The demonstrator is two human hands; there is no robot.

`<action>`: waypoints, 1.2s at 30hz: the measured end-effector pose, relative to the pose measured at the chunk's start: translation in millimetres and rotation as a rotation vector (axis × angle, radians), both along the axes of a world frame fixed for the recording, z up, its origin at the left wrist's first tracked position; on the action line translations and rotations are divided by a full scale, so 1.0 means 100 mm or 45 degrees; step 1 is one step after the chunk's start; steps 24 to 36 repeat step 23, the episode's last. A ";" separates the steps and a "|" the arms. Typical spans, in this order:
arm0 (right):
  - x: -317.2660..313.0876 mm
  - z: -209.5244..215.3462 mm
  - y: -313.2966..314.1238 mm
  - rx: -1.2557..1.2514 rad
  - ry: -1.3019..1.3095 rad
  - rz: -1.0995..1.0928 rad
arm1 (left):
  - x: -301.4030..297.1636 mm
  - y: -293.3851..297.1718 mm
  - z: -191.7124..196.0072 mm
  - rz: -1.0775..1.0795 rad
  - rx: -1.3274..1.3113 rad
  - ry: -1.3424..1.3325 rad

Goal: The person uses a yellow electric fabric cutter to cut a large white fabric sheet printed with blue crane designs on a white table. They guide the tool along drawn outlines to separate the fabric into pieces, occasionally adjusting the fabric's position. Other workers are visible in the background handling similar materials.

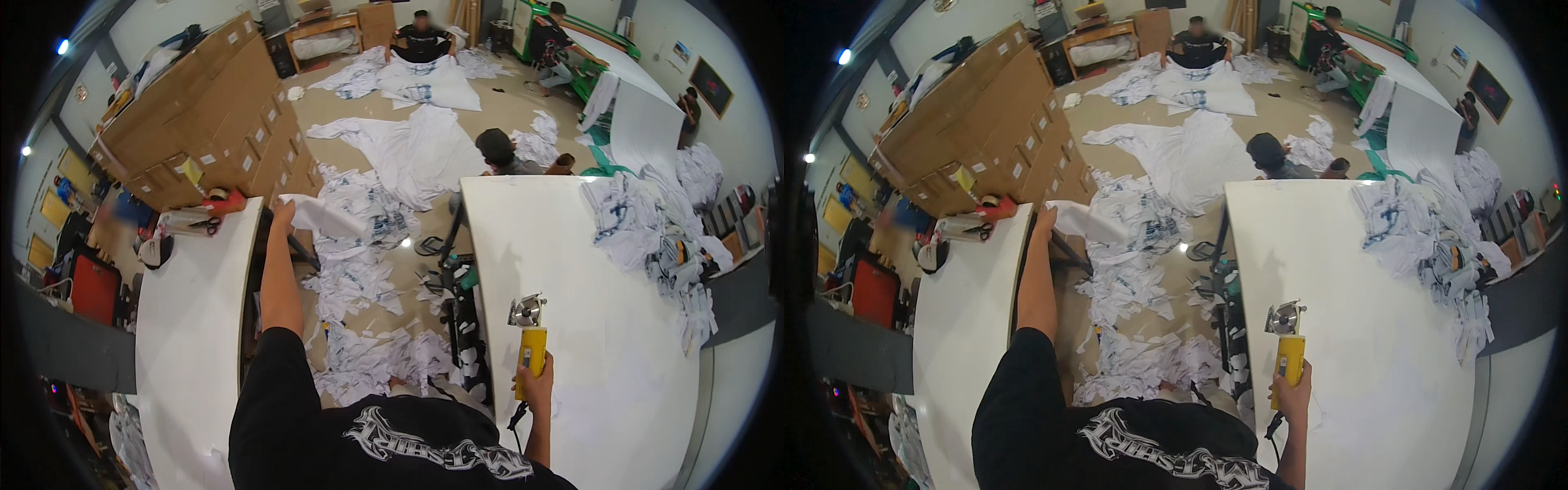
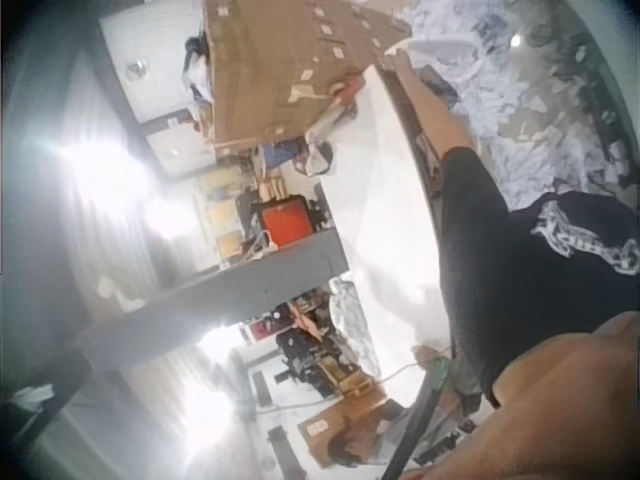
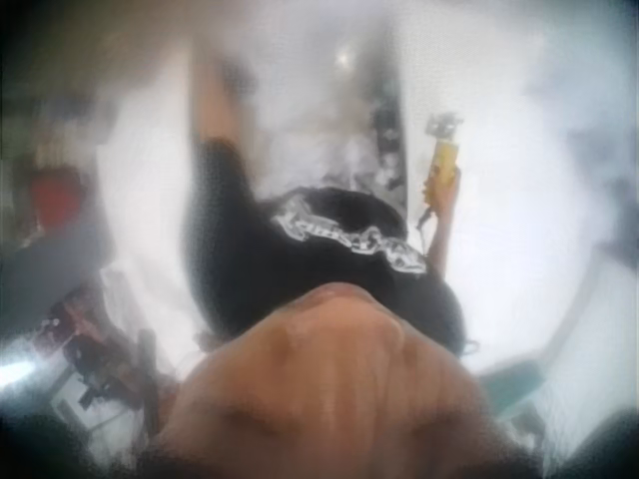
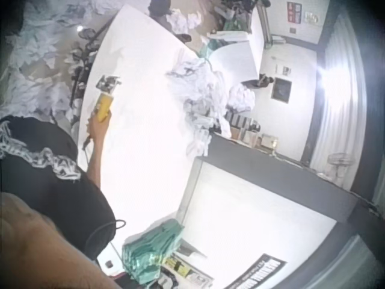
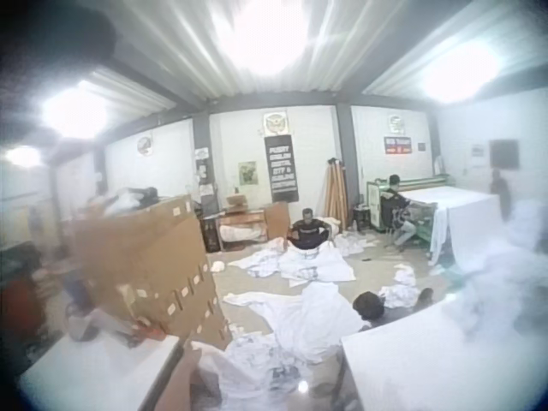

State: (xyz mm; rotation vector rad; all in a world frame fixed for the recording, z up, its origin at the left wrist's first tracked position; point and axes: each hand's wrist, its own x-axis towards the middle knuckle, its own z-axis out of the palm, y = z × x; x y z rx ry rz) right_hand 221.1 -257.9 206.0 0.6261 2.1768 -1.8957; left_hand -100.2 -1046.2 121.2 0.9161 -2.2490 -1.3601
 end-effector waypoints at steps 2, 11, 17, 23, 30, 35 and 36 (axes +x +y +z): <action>0.03 -0.10 0.21 -0.059 0.058 -0.057 | -0.28 0.28 0.06 -0.248 -0.259 -0.051; 0.12 -0.72 1.36 -0.129 0.044 -0.497 | 2.09 3.31 -2.66 -1.494 -0.185 -1.387; 0.48 -1.27 2.19 -0.045 0.092 -0.918 | 3.80 2.86 -2.24 -1.048 -0.204 -1.682; 0.38 -2.21 2.82 -0.185 0.033 -0.671 | 4.42 2.24 -2.24 -0.657 -0.447 -1.371; 0.38 -2.21 2.82 -0.185 0.033 -0.671 | 4.42 2.24 -2.24 -0.657 -0.447 -1.371; 0.38 -2.21 2.82 -0.185 0.033 -0.671 | 4.42 2.24 -2.24 -0.657 -0.447 -1.371; 0.38 -2.21 2.82 -0.185 0.033 -0.671 | 4.42 2.24 -2.24 -0.657 -0.447 -1.371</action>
